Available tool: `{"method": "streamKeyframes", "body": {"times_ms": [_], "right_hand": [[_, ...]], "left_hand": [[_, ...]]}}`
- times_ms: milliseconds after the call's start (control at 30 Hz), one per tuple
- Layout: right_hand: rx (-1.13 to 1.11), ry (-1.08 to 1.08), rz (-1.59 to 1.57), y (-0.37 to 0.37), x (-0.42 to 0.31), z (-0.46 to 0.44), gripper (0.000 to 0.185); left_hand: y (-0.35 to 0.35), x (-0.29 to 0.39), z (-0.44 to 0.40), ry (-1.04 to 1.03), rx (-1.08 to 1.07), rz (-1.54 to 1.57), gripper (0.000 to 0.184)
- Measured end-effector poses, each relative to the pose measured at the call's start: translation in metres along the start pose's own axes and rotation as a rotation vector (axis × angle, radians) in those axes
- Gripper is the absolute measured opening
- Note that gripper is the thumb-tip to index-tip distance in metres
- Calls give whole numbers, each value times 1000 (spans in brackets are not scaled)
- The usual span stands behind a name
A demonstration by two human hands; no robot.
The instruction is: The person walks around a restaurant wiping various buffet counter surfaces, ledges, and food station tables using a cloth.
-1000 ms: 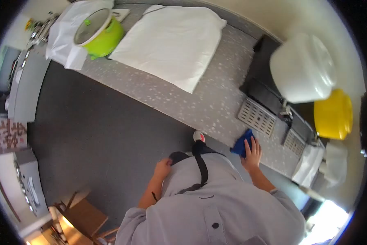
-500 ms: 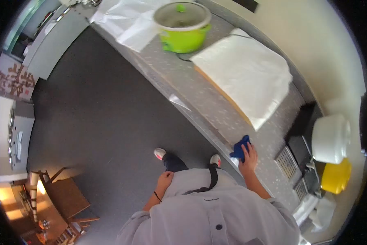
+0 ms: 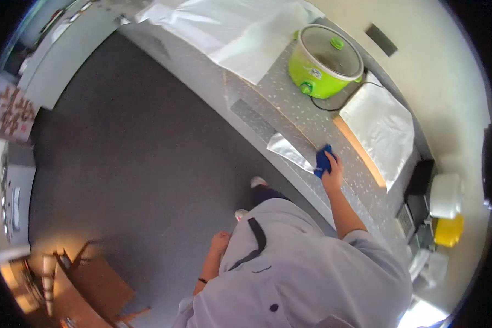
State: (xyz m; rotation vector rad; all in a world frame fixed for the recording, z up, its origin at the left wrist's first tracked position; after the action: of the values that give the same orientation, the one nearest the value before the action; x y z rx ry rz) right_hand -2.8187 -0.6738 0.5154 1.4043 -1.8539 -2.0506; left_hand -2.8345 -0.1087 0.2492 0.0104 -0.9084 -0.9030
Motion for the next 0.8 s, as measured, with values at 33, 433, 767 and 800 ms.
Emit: {"method": "streamKeyframes", "body": {"times_ms": [33, 433, 767, 800], "right_hand": [[6, -33, -64, -5, -15, -11, 73], [226, -23, 200, -122, -130, -122, 47], [136, -33, 173, -209, -213, -154, 55], [111, -16, 150, -223, -213, -154, 54]], "left_hand": [[8, -12, -20, -24, -50, 17, 40], [286, 30, -95, -28, 245, -249, 23], [382, 47, -171, -23, 281, -260, 25], [391, 57, -179, -69, 274, -308, 25]]}}
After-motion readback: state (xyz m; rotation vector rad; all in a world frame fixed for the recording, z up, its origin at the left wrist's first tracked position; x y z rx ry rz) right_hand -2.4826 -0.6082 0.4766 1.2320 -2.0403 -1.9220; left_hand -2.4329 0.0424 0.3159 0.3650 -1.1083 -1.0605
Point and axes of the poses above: each hand's wrist, its own z-axis away from the middle knuckle, its own y-axis out of the back of the hand, x = y × z, the point moved 10 cm from there along -z, towards the middle knuckle, and after that the axes turned 11 degrees about -y, right-handed, at the moved point
